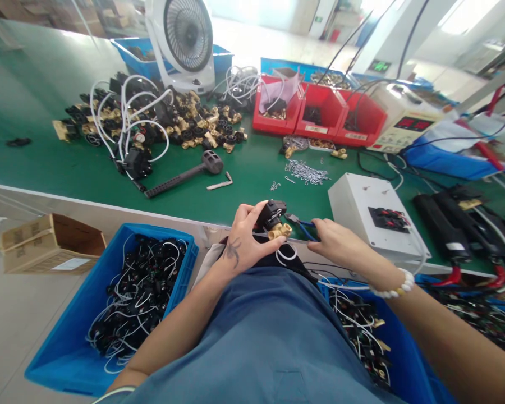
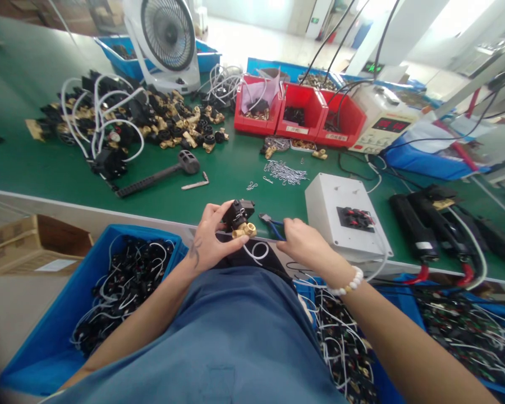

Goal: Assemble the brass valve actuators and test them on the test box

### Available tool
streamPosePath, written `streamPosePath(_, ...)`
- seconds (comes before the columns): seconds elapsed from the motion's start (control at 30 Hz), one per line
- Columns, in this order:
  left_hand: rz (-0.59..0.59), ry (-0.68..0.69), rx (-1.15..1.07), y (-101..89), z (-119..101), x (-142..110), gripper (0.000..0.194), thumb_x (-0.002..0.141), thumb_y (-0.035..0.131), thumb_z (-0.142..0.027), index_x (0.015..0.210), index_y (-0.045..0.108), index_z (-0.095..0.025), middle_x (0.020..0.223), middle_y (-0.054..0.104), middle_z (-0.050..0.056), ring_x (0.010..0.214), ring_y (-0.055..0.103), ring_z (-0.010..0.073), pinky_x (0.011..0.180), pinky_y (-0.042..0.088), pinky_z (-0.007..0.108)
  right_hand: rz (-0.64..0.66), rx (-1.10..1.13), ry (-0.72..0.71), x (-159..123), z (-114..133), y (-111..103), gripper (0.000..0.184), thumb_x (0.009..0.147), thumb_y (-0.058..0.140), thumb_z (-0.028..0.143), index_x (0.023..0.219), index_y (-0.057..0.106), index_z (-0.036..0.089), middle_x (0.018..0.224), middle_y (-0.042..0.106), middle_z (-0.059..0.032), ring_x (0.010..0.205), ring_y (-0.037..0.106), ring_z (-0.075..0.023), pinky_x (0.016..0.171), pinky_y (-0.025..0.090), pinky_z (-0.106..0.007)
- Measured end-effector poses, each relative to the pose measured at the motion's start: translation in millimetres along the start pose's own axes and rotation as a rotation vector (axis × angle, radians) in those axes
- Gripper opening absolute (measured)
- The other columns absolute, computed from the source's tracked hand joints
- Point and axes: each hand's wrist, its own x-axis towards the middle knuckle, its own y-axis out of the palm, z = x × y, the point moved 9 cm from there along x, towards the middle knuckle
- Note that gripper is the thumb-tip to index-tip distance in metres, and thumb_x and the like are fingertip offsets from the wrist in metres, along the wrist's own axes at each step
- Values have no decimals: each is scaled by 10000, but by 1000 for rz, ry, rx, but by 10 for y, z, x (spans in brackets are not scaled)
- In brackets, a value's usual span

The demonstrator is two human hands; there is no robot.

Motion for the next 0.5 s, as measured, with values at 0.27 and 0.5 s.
streamPosePath(0.27,36,8,-18,16,29,22,754,717,814,-371,1403,555,-194,1115,503,61,1081,563,230,869,610,383,-1142,941,-126,-803,-233,-1225,175,947,574,306,1105,648,302,791,566,-9,622,513,-176,653,436,-361)
streamPosePath(0.5,76,12,-38,23,16,35,753,735,806,-372,1418,543,-197,1104,486,56,1056,579,220,863,615,379,-415,586,-208,-347,167,-671,236,835,637,373,1017,691,233,789,638,-35,702,593,-210,661,480,-354)
